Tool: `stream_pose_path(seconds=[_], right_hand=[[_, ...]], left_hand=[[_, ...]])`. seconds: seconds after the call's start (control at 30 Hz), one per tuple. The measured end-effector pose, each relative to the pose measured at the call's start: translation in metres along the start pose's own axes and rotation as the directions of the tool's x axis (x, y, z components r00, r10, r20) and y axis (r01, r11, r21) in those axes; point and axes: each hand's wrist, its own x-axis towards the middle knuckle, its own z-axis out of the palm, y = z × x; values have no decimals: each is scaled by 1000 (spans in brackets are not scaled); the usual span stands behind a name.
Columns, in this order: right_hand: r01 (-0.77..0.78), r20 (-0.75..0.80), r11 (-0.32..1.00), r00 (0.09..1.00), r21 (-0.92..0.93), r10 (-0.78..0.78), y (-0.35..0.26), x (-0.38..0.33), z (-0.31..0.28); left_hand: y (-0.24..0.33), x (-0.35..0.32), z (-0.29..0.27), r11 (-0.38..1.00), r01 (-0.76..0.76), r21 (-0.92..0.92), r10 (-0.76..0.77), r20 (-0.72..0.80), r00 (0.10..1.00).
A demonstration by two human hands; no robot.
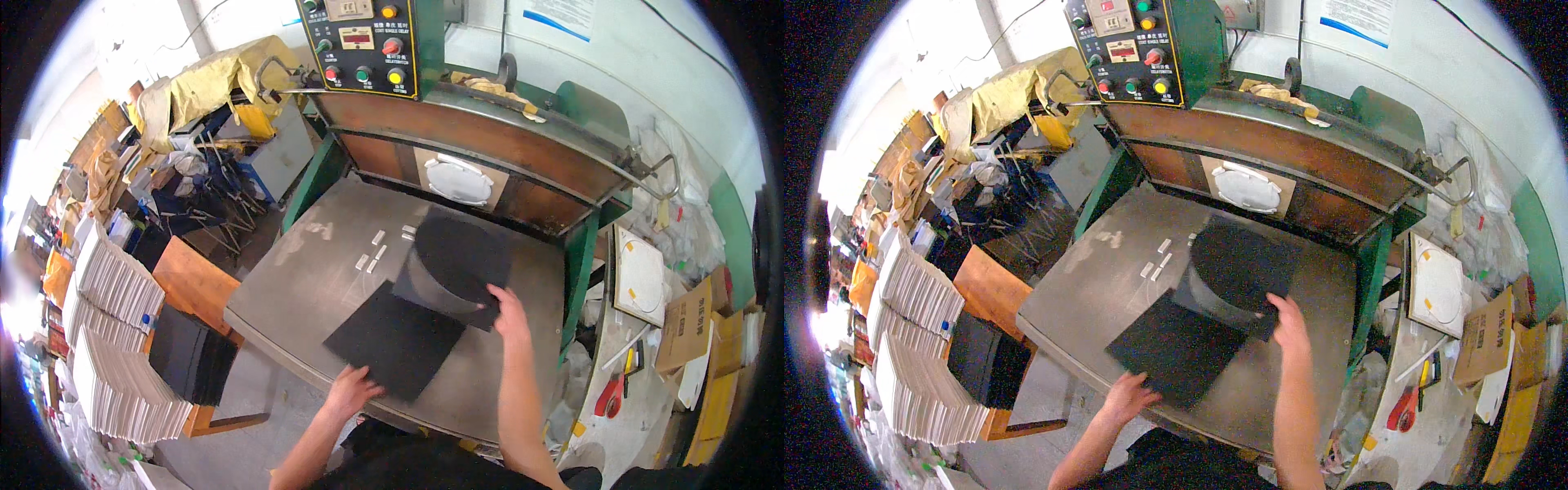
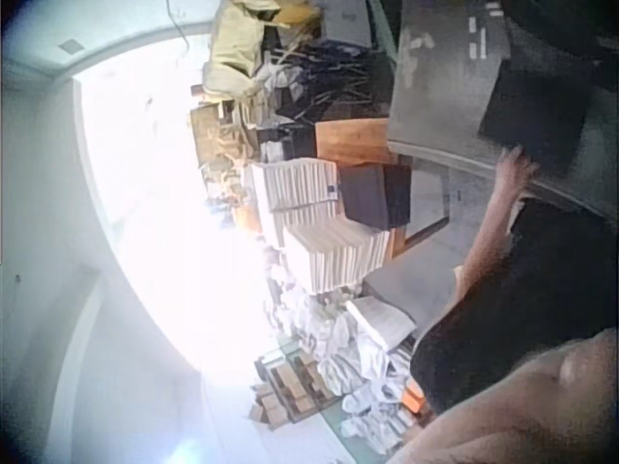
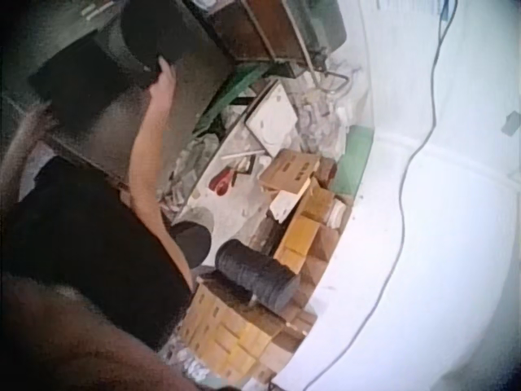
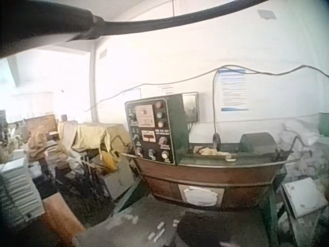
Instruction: The person places black sheets onto the bed of a green press machine and removes them, handling items one at a time.
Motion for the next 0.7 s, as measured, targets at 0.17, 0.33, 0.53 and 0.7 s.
stream_pose_path(seconds=[0.17,0.33,0.53,0.7], right_hand=[[238,-216,971,948,1,-233,-37,-93,-90],[277,-415,944,849,-179,-328,-20,-219,-119],[334,-680,939,669,-85,-300,67,-351,-104],[296,-720,955,657,-25,-222,117,-389,-39]], left_hand=[[-26,143,84,1000,-14,16,16,-81,997],[-27,238,34,996,-2,94,-1,33,999],[-15,159,51,729,-380,569,471,-14,882],[53,181,65,928,-206,309,310,-341,888]])
